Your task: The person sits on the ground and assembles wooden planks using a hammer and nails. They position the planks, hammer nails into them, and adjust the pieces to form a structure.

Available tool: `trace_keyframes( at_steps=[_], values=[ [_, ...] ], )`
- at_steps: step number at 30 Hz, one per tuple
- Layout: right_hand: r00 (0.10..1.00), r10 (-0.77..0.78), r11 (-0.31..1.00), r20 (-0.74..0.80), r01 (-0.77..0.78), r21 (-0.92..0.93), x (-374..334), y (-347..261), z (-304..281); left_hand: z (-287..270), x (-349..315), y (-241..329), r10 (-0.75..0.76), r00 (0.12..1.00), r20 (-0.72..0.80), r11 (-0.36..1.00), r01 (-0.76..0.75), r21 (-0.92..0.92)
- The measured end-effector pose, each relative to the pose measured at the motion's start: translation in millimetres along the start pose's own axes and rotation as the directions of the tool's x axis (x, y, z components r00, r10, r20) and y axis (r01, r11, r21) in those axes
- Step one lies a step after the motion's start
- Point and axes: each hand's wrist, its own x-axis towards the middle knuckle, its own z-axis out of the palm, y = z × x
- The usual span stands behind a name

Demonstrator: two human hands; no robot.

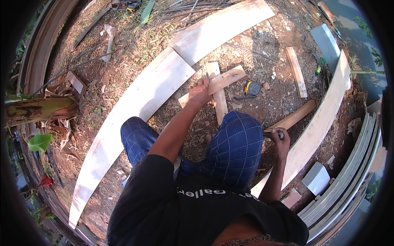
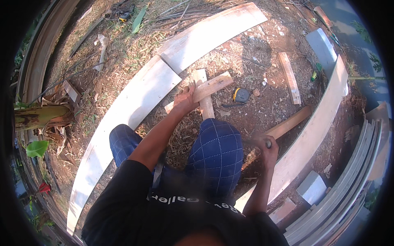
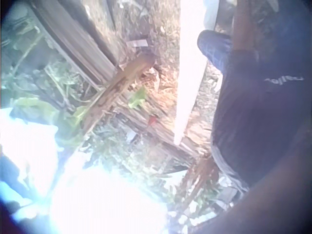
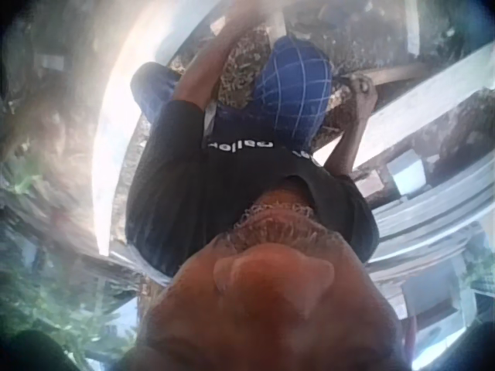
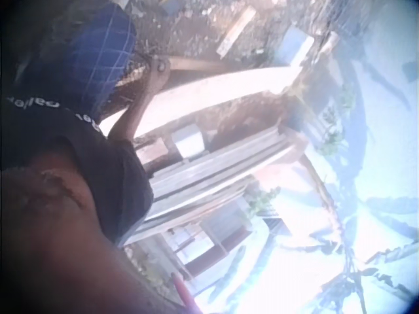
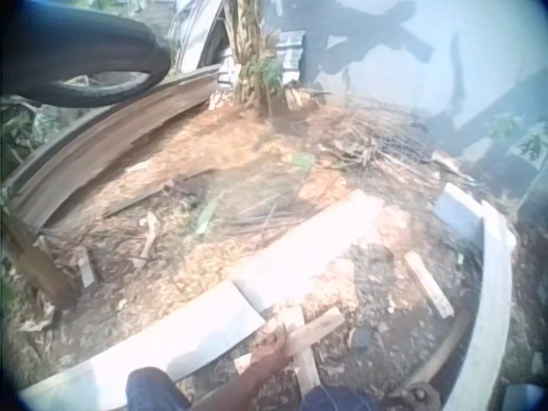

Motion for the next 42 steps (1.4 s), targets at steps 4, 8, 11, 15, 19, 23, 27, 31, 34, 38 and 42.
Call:
trace_keyframes(
  at_steps=[4, 8, 11, 15, 19, 23, 27, 31, 34, 38, 42],
  values=[
    [0.867, 0.337, 0.925, 0.367, -0.232, -0.301, -16.2, 44.5, -52.6, 14.5, -6.0, -1.1, -0.114, 0.993, -0.001, 0.993, 0.114, -0.033],
    [0.764, 0.459, 0.84, 0.453, -0.208, -0.501, -47.6, 60.6, -8.4, 11.4, 4.6, 6.1, -0.111, 0.988, 0.104, 0.994, 0.11, 0.008],
    [0.794, 0.258, 0.944, 0.55, -0.085, -0.319, -50.1, 76.0, 8.7, -5.4, 4.4, 13.6, -0.085, 0.983, 0.164, 0.996, 0.09, -0.025],
    [0.941, -0.092, 0.992, 0.327, 0.117, -0.056, -39.5, 24.3, 23.1, 1.7, 4.0, 13.1, -0.094, 0.987, 0.127, 0.994, 0.1, -0.042],
    [0.974, -0.187, 0.955, -0.125, 0.21, 0.208, -6.2, -81.2, 32.0, 0.5, 1.1, 20.2, -0.091, 0.992, 0.092, 0.996, 0.09, 0.012],
    [0.726, -0.516, 0.644, -0.454, 0.679, 0.353, 24.1, -142.8, 49.4, -2.6, 0.4, 18.0, -0.131, 0.984, 0.123, 0.991, 0.129, 0.022],
    [0.819, -0.475, 0.845, -0.321, 0.526, 0.094, 58.2, -67.6, 101.1, -1.5, 0.7, 29.1, -0.115, 0.985, 0.128, 0.993, 0.115, 0.008],
    [0.958, -0.151, 0.898, 0.242, 0.235, -0.371, 89.1, 11.9, 133.9, -2.9, 13.8, 26.6, -0.035, 0.991, 0.13, 0.999, 0.031, 0.037],
    [0.96, -0.266, 0.945, 0.087, 0.278, -0.174, 80.0, -3.3, 123.3, 11.0, 12.4, 16.9, -0.015, 0.999, 0.033, 0.998, 0.013, 0.061],
    [0.851, -0.46, 0.77, -0.254, 0.525, 0.362, 50.1, -103.4, 79.1, 1.6, 8.3, 17.4, -0.076, 0.991, 0.111, 0.995, 0.068, 0.08],
    [0.674, -0.57, 0.574, -0.47, 0.736, 0.36, 57.1, -75.5, 97.7, 9.4, 14.0, 16.2, -0.067, 0.989, 0.129, 0.991, 0.052, 0.121]
  ],
)
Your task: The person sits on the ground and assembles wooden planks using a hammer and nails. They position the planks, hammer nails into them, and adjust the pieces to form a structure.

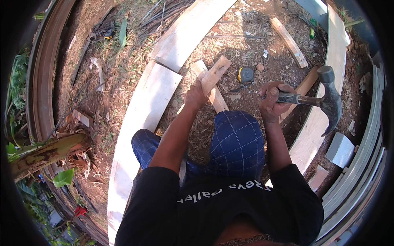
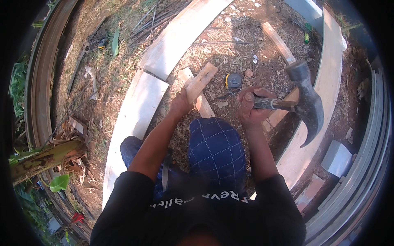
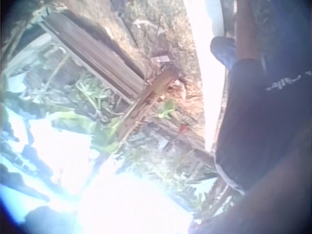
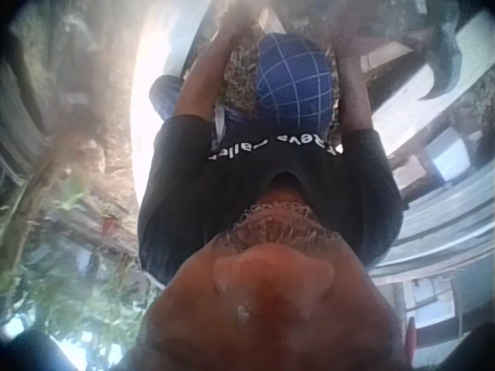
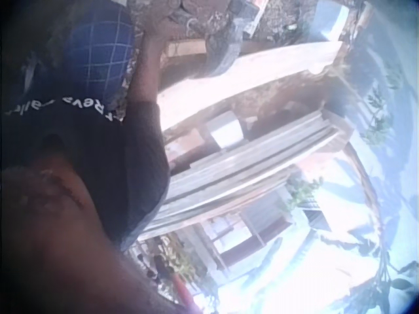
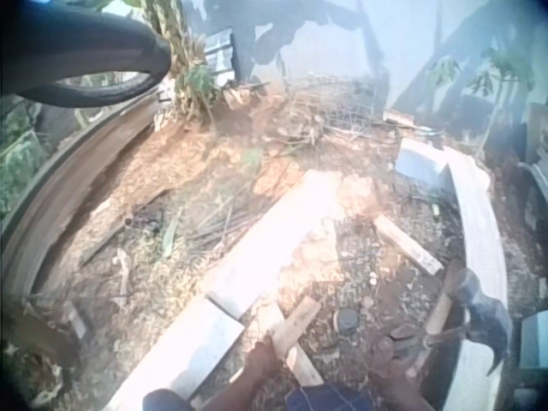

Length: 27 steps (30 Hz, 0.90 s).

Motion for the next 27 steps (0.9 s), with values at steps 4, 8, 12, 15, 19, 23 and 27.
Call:
trace_keyframes(
  at_steps=[4, 8, 12, 15, 19, 23, 27],
  values=[
    [0.824, 0.515, 0.713, 0.236, -0.259, -0.651, -55.1, 82.5, -21.4, -2.6, 4.0, 10.8, 0.011, 1.0, 0.017, 1.0, -0.011, 0.009],
    [0.823, 0.51, 0.699, 0.25, -0.228, -0.677, -12.5, 46.8, -25.3, -0.7, -0.8, -2.1, 0.024, 0.998, -0.054, 0.999, -0.026, -0.033],
    [0.979, 0.2, 0.98, 0.03, -0.199, -0.019, 37.7, -48.3, -6.5, 1.2, 0.1, -7.1, 0.01, 0.999, -0.033, 0.998, -0.012, -0.069],
    [0.936, -0.297, 0.897, -0.187, 0.341, 0.282, 40.7, -34.5, 11.8, -3.0, -3.9, -2.1, -0.01, 1.0, -0.022, 0.999, 0.009, -0.032],
    [0.783, 0.579, 0.637, 0.226, -0.262, -0.725, -52.3, 69.0, -26.6, 0.8, 0.4, 3.1, -0.007, 1.0, 0.003, 0.996, 0.008, -0.086],
    [0.829, 0.537, 0.672, 0.156, -0.309, -0.673, -4.7, 46.3, -26.0, 3.3, 1.2, 0.0, -0.009, 1.0, -0.02, 0.996, 0.007, -0.091],
    [0.99, 0.136, 0.988, -0.028, -0.133, 0.081, 69.2, -65.4, -0.3, 6.5, 3.9, -10.4, -0.001, 1.0, -0.023, 0.995, -0.002, -0.098]
  ],
)
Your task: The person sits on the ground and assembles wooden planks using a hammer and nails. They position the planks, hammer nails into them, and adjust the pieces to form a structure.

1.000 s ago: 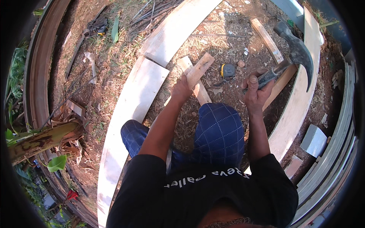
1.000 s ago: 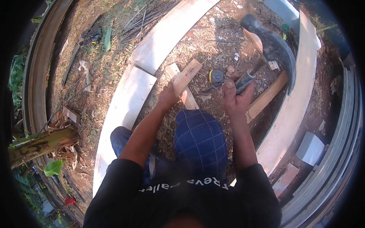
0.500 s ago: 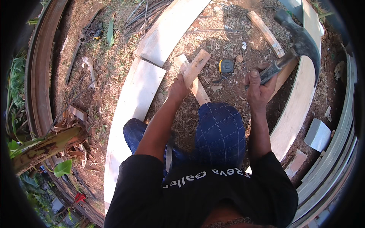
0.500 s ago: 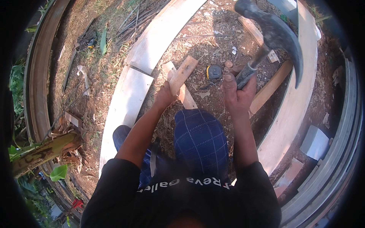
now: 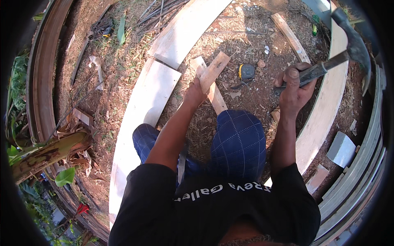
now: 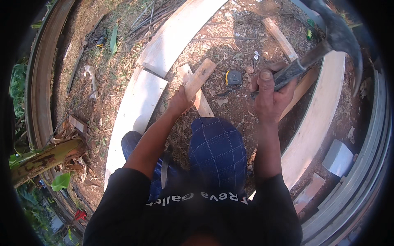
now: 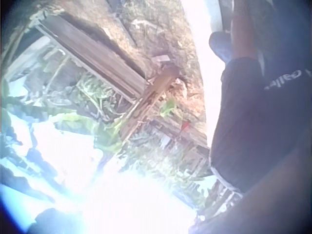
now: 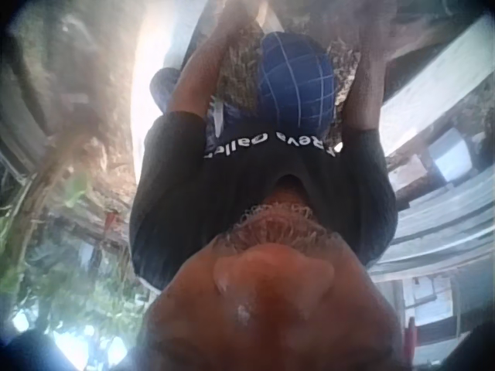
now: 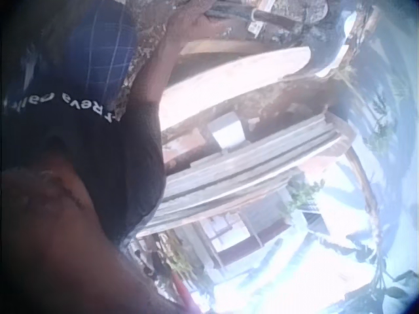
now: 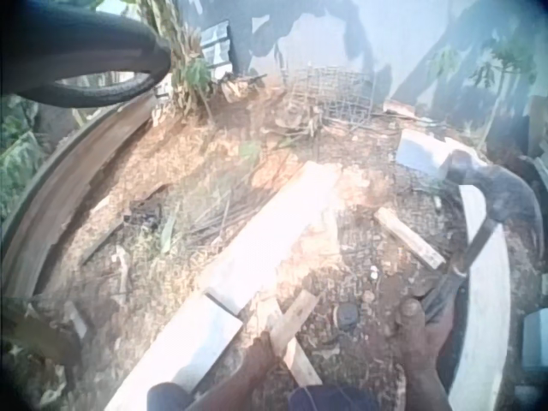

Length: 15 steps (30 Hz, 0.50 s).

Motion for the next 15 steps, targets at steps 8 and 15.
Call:
trace_keyframes(
  at_steps=[8, 15],
  values=[
    [0.743, 0.646, 0.57, 0.175, -0.318, -0.757, -108.9, 174.3, -42.4, -2.5, 2.0, 13.5, 0.06, 0.998, -0.018, 0.998, -0.06, 0.003],
    [0.997, -0.064, 0.994, 0.039, 0.067, -0.084, 29.6, -15.7, -2.8, 6.8, 3.8, -6.7, 0.004, 0.998, -0.061, 0.999, -0.006, -0.033]
  ],
)
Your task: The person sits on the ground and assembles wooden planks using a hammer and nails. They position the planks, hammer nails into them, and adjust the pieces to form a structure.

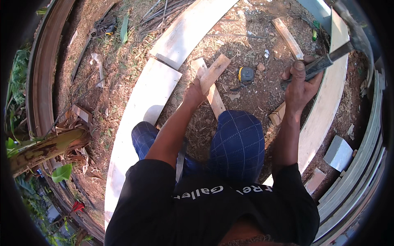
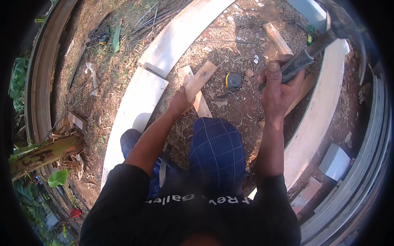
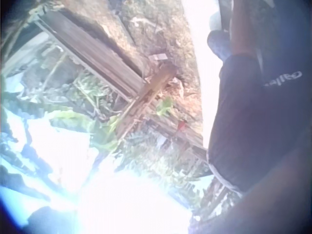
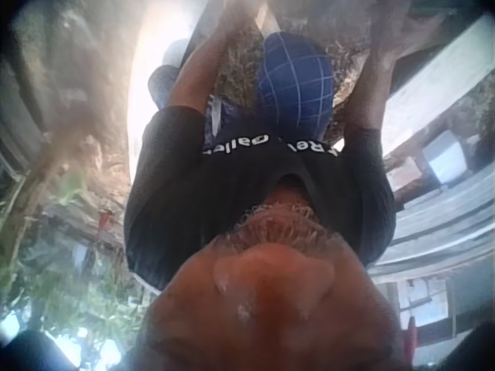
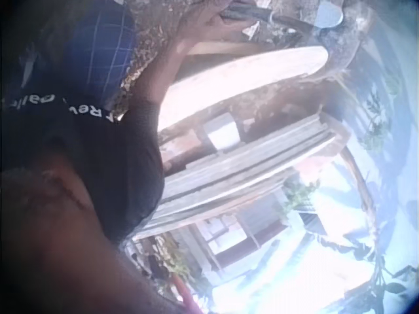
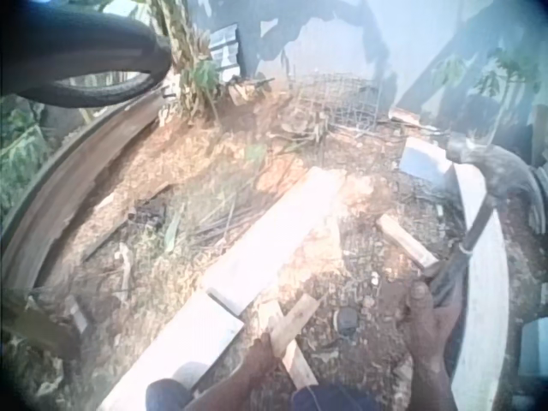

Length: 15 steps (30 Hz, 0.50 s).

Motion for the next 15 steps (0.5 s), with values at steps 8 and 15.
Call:
trace_keyframes(
  at_steps=[8, 15],
  values=[
    [0.706, 0.652, 0.508, 0.277, -0.137, -0.85, -139.3, 182.7, -15.1, 0.3, 2.2, 26.9, 0.017, 0.996, 0.083, 0.998, -0.022, 0.066],
    [0.995, 0.024, 0.988, 0.092, -0.038, 0.151, -1.0, 7.3, 2.1, -6.1, -3.2, 7.1, -0.015, 0.997, 0.079, 0.999, 0.011, 0.047]
  ],
)
